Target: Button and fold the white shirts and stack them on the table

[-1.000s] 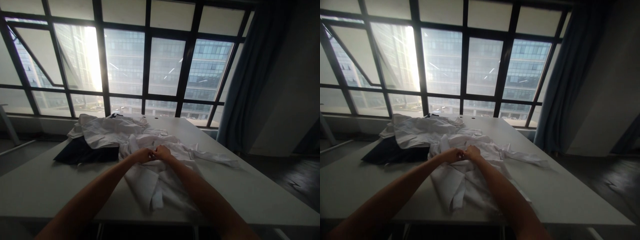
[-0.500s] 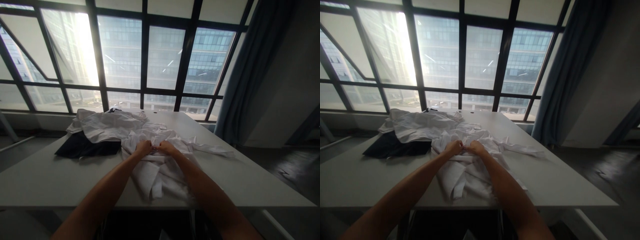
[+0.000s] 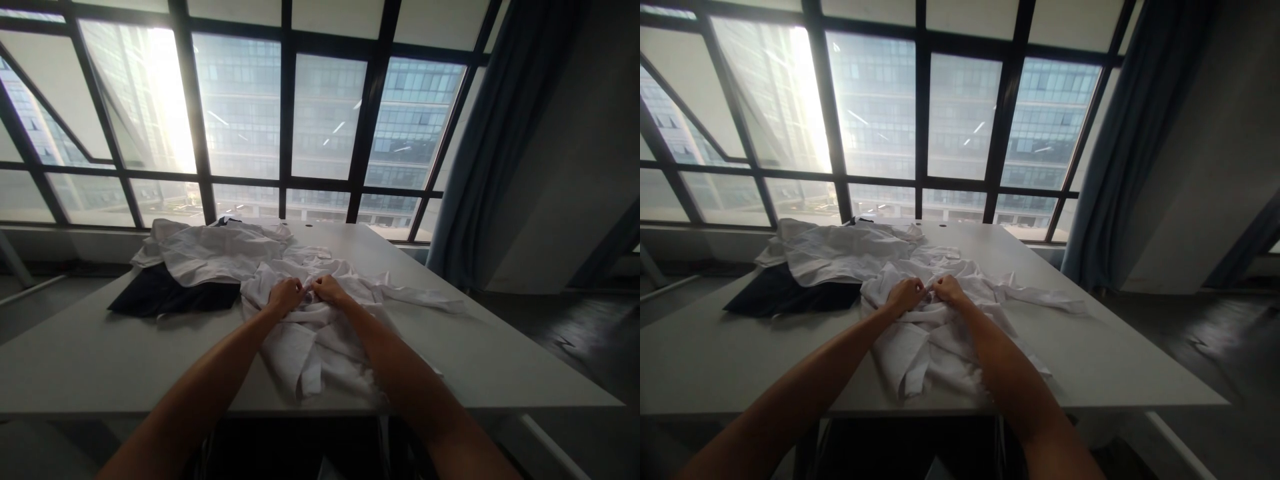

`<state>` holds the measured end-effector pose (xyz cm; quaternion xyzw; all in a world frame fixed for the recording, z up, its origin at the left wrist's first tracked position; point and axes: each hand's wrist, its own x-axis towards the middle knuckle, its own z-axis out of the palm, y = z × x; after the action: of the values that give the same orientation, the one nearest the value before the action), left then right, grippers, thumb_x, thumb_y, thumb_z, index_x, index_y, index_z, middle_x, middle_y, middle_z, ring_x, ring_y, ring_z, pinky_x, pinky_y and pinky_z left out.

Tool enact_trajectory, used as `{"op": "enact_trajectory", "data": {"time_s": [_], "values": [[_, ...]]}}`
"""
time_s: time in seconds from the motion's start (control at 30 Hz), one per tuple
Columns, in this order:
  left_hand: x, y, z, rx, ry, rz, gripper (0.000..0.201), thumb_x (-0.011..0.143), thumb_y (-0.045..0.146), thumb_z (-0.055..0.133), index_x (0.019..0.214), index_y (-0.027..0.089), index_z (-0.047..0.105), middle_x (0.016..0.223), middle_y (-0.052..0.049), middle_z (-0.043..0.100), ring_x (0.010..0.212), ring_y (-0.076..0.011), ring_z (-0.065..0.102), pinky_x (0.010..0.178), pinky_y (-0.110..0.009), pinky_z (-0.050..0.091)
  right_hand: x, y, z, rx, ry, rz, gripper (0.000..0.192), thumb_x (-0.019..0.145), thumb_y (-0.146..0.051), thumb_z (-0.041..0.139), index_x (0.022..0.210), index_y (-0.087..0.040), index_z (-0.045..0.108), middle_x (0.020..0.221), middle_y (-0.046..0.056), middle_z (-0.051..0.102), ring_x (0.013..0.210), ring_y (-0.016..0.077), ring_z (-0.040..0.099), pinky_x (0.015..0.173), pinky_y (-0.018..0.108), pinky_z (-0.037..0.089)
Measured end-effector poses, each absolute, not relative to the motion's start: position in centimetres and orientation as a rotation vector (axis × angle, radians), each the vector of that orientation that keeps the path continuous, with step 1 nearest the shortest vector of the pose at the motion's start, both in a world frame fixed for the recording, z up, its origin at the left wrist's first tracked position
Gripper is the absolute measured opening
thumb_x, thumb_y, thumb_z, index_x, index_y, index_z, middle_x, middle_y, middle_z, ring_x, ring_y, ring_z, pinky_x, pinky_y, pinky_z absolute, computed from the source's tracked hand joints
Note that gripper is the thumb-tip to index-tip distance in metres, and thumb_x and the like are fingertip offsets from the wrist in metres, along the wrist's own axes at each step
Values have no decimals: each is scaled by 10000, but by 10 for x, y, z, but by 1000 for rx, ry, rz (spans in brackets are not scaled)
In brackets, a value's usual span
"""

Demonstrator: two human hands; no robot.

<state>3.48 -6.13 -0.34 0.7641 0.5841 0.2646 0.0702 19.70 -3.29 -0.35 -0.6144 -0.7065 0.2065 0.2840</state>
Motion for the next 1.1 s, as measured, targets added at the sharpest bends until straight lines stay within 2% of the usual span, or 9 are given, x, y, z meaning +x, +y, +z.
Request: {"op": "enact_trajectory", "data": {"time_s": [0.1, 0.2, 0.37, 0.5, 0.63, 0.8, 0.87, 1.0, 1.1], "values": [[35, -54, -4, 2223, 1664, 900, 402, 913, 474, 512, 945, 160, 762, 930, -119, 749, 865, -236, 681, 741, -280, 474, 201, -33, -3, -1327, -1852, 717, 222, 801, -310, 498, 659, -158, 577, 546, -38, 506, 525, 94, 444, 509, 203, 327], [33, -45, -5, 2139, 1421, 970, 346, 897, 390, 523, 930, 146, 766, 890, -83, 759, 819, -198, 675, 733, -244, 476, 204, -35, -3, -1124, -1858, 849, 198, 804, -359, 505, 738, -176, 545, 573, -57, 486, 523, 92, 416, 518, 204, 344], [31, -37, -9, 1980, 1259, 1054, 286, 817, 348, 586, 844, 131, 770, 758, -39, 737, 711, -169, 643, 643, -215, 459, 204, -39, -4, -1111, -1882, 891, 133, 800, -319, 517, 768, -191, 530, 579, -64, 463, 519, 91, 398, 522, 202, 352], [34, -38, -10, 1881, 1309, 1146, 193, 760, 252, 597, 739, 133, 748, 662, -18, 687, 650, -149, 601, 600, -215, 429, 201, -38, -4, -1232, -1906, 769, 93, 800, -239, 483, 745, -196, 544, 612, -33, 540, 556, 109, 457, 539, 204, 374], [38, -41, -5, 1768, 1274, 1326, 150, 735, 210, 589, 717, 141, 721, 648, -5, 658, 617, -131, 568, 570, -212, 413, 208, -33, -6, -1476, -1967, 510, 106, 730, -128, 527, 717, -186, 615, 757, 35, 680, 723, 151, 585, 649, 210, 419], [28, -36, 1, 1443, 1251, 1379, 143, 791, 268, 608, 764, 144, 674, 539, 27, 561, 484, -104, 510, 484, -197, 386, 223, -28, -2, -1770, -1727, 297, 203, 796, -177, 530, 887, -157, 711, 922, 114, 733, 838, 203, 650, 706, 244, 443], [20, -32, 2, 1268, 1254, 1435, 147, 831, 278, 608, 846, 140, 657, 588, 16, 586, 500, -100, 543, 500, -195, 421, 226, -27, 1, -1814, -1584, 225, 250, 854, -216, 484, 924, -136, 711, 923, 131, 729, 826, 202, 653, 697, 248, 448], [11, -34, 1, 1319, 1276, 1405, 213, 883, 256, 603, 1056, 133, 613, 881, -80, 698, 675, -125, 655, 637, -237, 519, 225, -28, 6, -1764, -1650, 323, 316, 911, -230, 403, 961, -112, 691, 839, 107, 712, 715, 159, 632, 638, 227, 438], [14, -41, 2, 1762, 1420, 1262, 299, 879, 289, 627, 1144, 152, 607, 1010, -107, 715, 821, -172, 683, 726, -265, 526, 221, -34, 7, -1714, -1894, 486, 245, 866, -239, 496, 786, -131, 701, 714, 65, 685, 644, 145, 591, 608, 225, 421]]}}
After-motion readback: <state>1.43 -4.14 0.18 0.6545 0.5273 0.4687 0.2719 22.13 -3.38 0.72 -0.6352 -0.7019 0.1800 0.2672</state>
